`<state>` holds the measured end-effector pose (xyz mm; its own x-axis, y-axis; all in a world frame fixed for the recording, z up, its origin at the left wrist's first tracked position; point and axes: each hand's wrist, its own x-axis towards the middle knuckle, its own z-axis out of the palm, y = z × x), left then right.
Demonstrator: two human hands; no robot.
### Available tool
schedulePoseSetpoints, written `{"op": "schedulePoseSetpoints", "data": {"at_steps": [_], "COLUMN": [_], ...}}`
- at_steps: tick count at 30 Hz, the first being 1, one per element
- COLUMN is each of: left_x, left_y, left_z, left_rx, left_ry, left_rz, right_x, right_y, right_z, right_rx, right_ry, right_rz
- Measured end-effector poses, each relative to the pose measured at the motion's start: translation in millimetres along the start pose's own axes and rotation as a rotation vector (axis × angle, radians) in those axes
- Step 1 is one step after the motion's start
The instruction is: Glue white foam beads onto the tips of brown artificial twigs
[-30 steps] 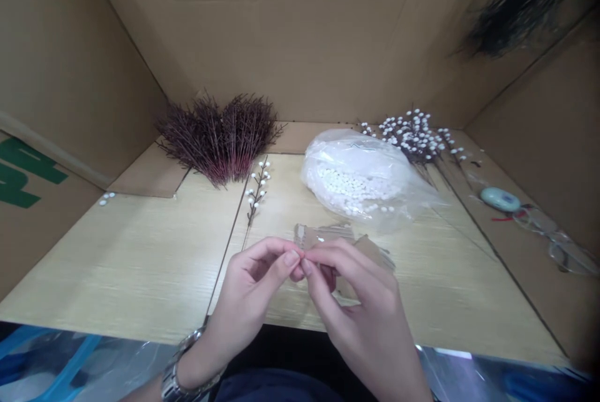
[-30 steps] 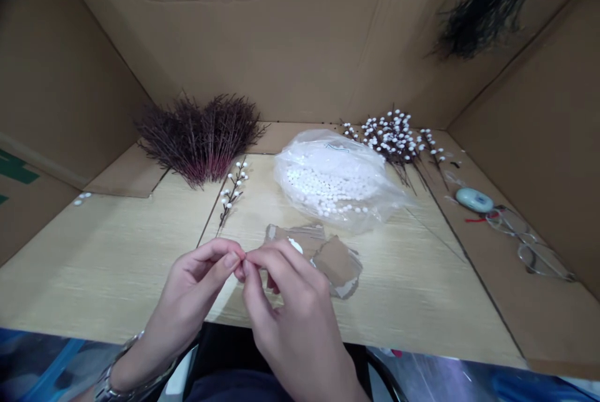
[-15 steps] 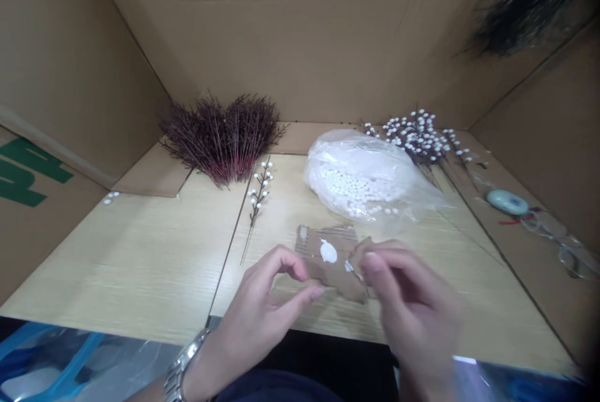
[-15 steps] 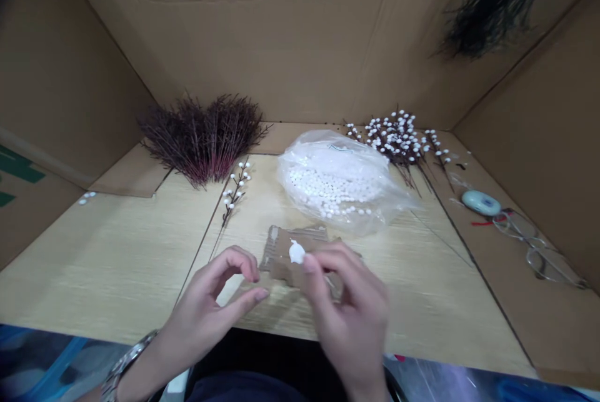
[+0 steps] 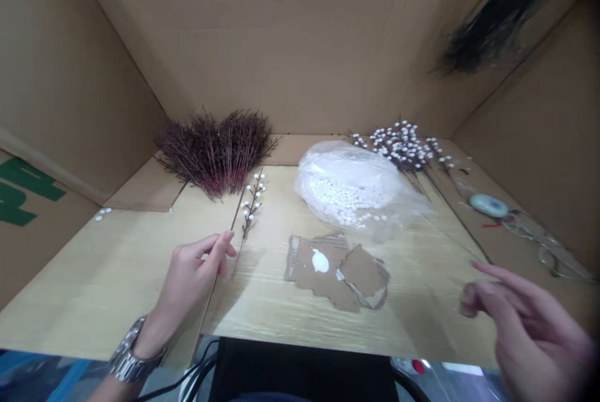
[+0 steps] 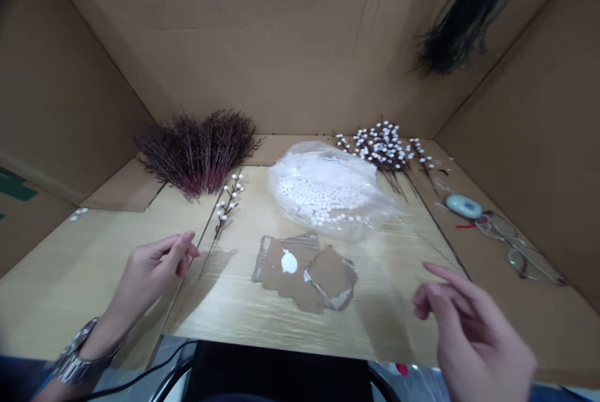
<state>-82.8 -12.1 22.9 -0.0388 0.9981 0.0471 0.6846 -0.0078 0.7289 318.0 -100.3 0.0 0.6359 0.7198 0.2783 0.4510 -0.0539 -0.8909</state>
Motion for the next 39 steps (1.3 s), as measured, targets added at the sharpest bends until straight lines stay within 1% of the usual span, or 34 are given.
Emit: {"op": "schedulePoseSetpoints", "data": {"at_steps": [2, 4, 6, 8, 9, 11, 12, 13, 15, 17, 18, 20, 21, 22, 25, 27, 29, 31, 34, 39], "left_x": [5.4, 8.3, 9.4, 10.6, 12.4, 21.4, 29.1, 39.2, 64.8, 93.0, 106.6, 130.8, 141.1, 150.2, 171.9, 183.0, 191.7, 197.7, 201.9, 205.9], "left_y": [-5.4, -9.3, -12.7, -16.5, -18.6, -22.2, -23.3, -23.7, -21.7, -16.1, -12.0, -2.6, 2.2, 6.5, 14.7, 16.1, 15.4, 13.2, 7.8, 1.9], "left_z": [1.6, 2.6, 2.4, 1.0, -0.1, -3.4, -6.2, -10.2, -21.2, -33.5, -38.1, -40.9, -38.6, -33.9, -12.5, 0.0, 6.1, 5.8, -0.2, -4.4], "left_rx": [0.081, 0.105, 0.108, 0.098, 0.115, 0.124, 0.112, 0.1, 0.153, 0.309, 0.345, 0.401, 0.43, 0.462, 0.553, 0.604, 0.632, 0.641, 0.652, 0.706], "left_ry": [0.008, 0.001, 0.022, 0.018, 0.035, 0.056, 0.091, 0.103, 0.115, 0.099, 0.095, 0.072, 0.055, 0.035, -0.04, -0.08, -0.12, -0.165, -0.213, -0.185], "left_rz": [0.059, 0.113, 0.147, 0.121, 0.102, 0.088, 0.105, 0.133, 0.178, 0.17, 0.162, 0.146, 0.137, 0.135, 0.112, 0.075, 0.05, 0.036, 0.027, 0.021], "right_x": [0.3, 3.3, 7.3, 11.1, 12.9, 16.0, 17.2, 18.1, 18.7, 17.3, 15.9, 12.3, 10.6, 9.0, 6.0, 4.6, 3.0, 1.3, -0.4, 1.7], "right_y": [1.7, 1.4, -1.1, -3.6, -3.7, -0.5, 2.9, 7.1, 16.5, 24.2, 26.7, 29.4, 29.9, 30.1, 30.4, 30.0, 28.6, 26.6, 25.7, 33.6], "right_z": [6.8, 9.8, 11.2, 12.5, 13.1, 13.7, 13.9, 14.3, 16.4, 20.2, 22.4, 26.9, 29.0, 30.9, 34.7, 34.9, 33.2, 30.4, 27.3, 31.7], "right_rx": [-0.013, -0.033, -0.051, -0.046, -0.043, -0.044, -0.049, -0.06, -0.089, -0.121, -0.134, -0.143, -0.14, -0.135, -0.122, -0.12, -0.118, -0.117, -0.115, -0.152], "right_ry": [-0.083, -0.211, -0.301, -0.36, -0.382, -0.409, -0.416, -0.42, -0.454, -0.551, -0.615, -0.723, -0.749, -0.756, -0.696, -0.672, -0.675, -0.687, -0.701, -0.75], "right_rz": [0.031, 0.042, 0.043, 0.02, -0.002, -0.059, -0.084, -0.103, -0.124, -0.14, -0.15, -0.175, -0.185, -0.191, -0.181, -0.167, -0.164, -0.16, -0.15, -0.142]}}
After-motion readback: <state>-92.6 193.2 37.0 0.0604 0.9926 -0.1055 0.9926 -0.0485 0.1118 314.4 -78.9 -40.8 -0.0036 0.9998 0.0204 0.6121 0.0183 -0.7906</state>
